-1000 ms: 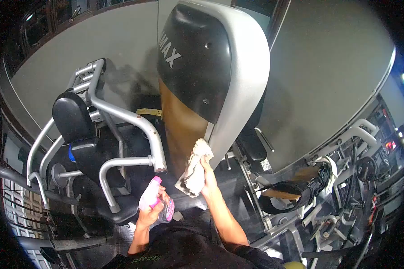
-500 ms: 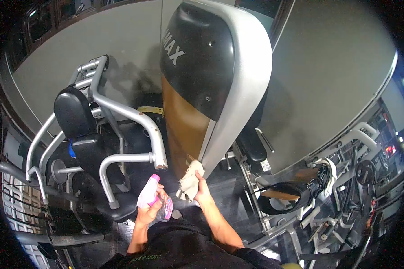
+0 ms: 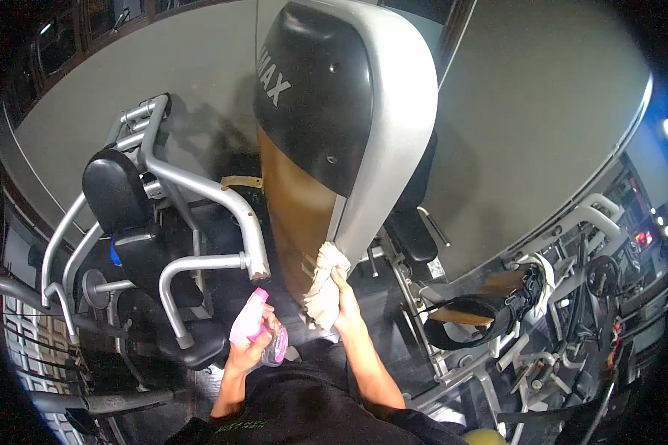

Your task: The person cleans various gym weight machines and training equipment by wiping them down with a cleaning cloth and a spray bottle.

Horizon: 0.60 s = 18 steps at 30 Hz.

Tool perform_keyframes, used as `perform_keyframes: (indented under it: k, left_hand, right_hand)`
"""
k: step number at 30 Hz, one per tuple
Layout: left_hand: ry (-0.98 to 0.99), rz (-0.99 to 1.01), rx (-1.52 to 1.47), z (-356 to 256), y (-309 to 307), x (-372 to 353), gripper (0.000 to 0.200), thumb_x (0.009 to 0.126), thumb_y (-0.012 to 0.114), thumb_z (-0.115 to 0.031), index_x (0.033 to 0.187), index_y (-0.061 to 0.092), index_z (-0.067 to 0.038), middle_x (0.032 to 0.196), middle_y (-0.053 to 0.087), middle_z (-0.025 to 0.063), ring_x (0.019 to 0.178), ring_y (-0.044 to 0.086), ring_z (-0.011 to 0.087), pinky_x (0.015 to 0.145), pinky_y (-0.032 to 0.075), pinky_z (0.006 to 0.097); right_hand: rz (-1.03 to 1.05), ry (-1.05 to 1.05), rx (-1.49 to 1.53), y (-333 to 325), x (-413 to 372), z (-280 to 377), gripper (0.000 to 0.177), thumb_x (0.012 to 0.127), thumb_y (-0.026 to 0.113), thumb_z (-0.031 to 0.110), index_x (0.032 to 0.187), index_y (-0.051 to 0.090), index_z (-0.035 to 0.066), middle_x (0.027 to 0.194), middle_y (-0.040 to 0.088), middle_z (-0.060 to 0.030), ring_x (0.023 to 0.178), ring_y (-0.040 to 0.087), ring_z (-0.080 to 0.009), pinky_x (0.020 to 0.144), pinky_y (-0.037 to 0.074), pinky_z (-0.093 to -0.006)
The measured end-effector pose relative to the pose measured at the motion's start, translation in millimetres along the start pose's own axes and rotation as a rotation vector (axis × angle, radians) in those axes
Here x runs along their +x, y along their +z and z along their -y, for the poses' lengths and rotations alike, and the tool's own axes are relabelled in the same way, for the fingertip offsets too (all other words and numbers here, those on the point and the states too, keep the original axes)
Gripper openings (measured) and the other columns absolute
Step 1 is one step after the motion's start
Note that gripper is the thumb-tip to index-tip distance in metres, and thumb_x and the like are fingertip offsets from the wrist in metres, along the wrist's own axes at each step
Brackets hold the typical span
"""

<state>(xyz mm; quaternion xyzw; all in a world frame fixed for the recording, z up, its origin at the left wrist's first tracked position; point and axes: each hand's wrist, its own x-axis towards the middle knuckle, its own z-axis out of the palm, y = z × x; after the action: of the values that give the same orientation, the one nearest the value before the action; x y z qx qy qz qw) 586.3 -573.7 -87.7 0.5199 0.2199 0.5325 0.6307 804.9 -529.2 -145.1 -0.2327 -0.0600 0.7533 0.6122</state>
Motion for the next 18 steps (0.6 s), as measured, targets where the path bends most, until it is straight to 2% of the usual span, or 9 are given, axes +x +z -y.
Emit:
perform_keyframes:
  k: [3, 5, 12, 18]
  left_hand:
    - [-0.013, 0.001, -0.041, -0.5, 0.5, 0.3, 0.039, 0.084, 0.067, -0.007, 0.117, 0.049, 0.002, 0.086, 0.052, 0.0042, 0.077, 0.053, 0.0115, 0.071, 0.047, 0.0265]
    - [0.006, -0.004, -0.018, 1.1, 0.0, 1.0, 0.039, 0.084, 0.067, -0.008, 0.117, 0.049, 0.002, 0.086, 0.052, 0.0043, 0.077, 0.053, 0.0115, 0.071, 0.047, 0.0265]
    - [0.003, 0.006, -0.025, 3.3, 1.0, 3.0, 0.039, 0.084, 0.067, -0.009, 0.117, 0.049, 0.002, 0.086, 0.053, 0.0044, 0.077, 0.054, 0.0116, 0.071, 0.048, 0.0267]
    - [0.0, 0.018, -0.023, 4.2, 2.1, 4.4, 0.038, 0.085, 0.066, -0.007, 0.117, 0.049, 0.003, 0.087, 0.054, 0.0043, 0.076, 0.055, 0.0119, 0.071, 0.048, 0.0266]
  right_hand:
    - [-0.112, 0.007, 0.001, -8.0, 3.5, -13.2, 0.042, 0.092, 0.055, 0.031, 0.125, 0.05, 0.005, 0.117, 0.06, -0.0111, 0.103, 0.06, -0.0239, 0.09, 0.048, -0.0378]
    - [-0.178, 0.086, 0.02, -15.1, 3.3, -17.2, 0.041, 0.092, 0.055, 0.03, 0.124, 0.05, 0.005, 0.117, 0.06, -0.011, 0.103, 0.06, -0.0239, 0.091, 0.048, -0.0375]
    - [-0.227, 0.099, -0.093, 5.3, -6.1, -11.5, 0.033, 0.092, 0.057, 0.025, 0.117, 0.055, 0.004, 0.102, 0.065, -0.0085, 0.089, 0.064, -0.0193, 0.08, 0.053, -0.0332]
    - [-0.199, -0.001, -0.357, 30.6, -17.8, -3.8, 0.031, 0.091, 0.058, 0.02, 0.115, 0.056, 0.002, 0.103, 0.065, -0.0079, 0.089, 0.064, -0.0181, 0.078, 0.052, -0.0317]
